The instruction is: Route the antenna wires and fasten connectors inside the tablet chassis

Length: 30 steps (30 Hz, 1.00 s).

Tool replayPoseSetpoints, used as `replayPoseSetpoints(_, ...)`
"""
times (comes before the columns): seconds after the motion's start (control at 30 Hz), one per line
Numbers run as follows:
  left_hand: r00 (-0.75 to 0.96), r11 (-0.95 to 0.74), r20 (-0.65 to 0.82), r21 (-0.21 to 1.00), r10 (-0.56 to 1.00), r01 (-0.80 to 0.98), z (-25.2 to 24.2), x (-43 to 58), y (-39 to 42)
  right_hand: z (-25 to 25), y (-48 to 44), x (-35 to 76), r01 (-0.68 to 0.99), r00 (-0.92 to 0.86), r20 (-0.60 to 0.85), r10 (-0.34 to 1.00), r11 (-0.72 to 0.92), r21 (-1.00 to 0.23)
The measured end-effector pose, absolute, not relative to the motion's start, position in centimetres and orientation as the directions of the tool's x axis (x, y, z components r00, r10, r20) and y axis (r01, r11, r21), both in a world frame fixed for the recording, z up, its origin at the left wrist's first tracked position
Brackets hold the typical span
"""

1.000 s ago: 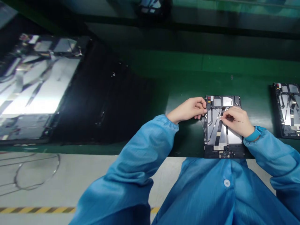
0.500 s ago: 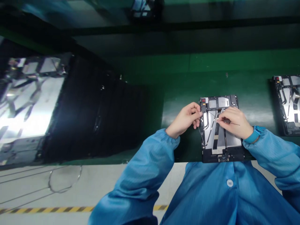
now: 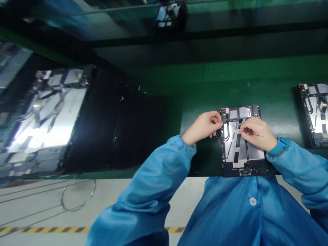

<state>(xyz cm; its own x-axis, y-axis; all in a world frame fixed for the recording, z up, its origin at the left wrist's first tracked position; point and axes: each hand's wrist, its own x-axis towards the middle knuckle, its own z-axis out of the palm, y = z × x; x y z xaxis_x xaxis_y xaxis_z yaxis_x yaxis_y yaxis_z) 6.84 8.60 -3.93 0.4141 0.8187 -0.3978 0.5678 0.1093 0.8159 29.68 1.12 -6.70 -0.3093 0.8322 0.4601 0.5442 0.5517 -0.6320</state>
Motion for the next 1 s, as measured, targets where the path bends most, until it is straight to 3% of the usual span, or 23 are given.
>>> replayPoseSetpoints(0.17, 0.561, -0.344, -0.261, 0.571, 0.785, 0.746, -1.9, 7.2, 11.0, -6.8, 1.1, 29.8, 0.549, -0.304, 0.452, 0.839, 0.542, -0.636)
replayPoseSetpoints(0.33, 0.679, -0.550, -0.332, 0.408, 0.654, 0.729, -0.9, 8.5, 13.0, -6.8, 1.2, 29.8, 0.543, -0.300, 0.459, 0.836, 0.546, -0.638)
replayPoseSetpoints(0.53, 0.688, -0.583, -0.418, 0.365, 0.594, 0.726, -0.2, 9.5, 13.7, -7.0, 1.3, 29.8, 0.535, -0.303, 0.466, 0.831, 0.553, -0.638)
replayPoseSetpoints(0.73, 0.650, -0.579, -0.345, 0.295, 0.677, 0.760, -0.1, 10.3, 12.6, -6.4, 1.1, 30.3, 0.549, -0.284, 0.428, 0.858, 0.511, -0.661)
replayPoseSetpoints(0.83, 0.634, -0.580, -0.314, 0.255, 0.707, 0.774, 0.3, 10.5, 11.9, -5.8, 1.1, 31.3, 0.597, -0.156, 0.373, 0.914, 0.389, -0.702)
replayPoseSetpoints(0.93, 0.636, -0.566, -0.244, 0.303, 0.732, 0.767, 0.8, 10.5, 10.6, -5.4, 1.8, 32.2, 0.623, -0.007, 0.360, 0.933, 0.286, -0.728)
replayPoseSetpoints(1.0, 0.619, -0.533, -0.212, 0.351, 0.756, 0.770, 0.7, 10.7, 9.0, -5.3, 2.5, 32.4, 0.680, -0.009, 0.389, 0.921, 0.291, -0.673)
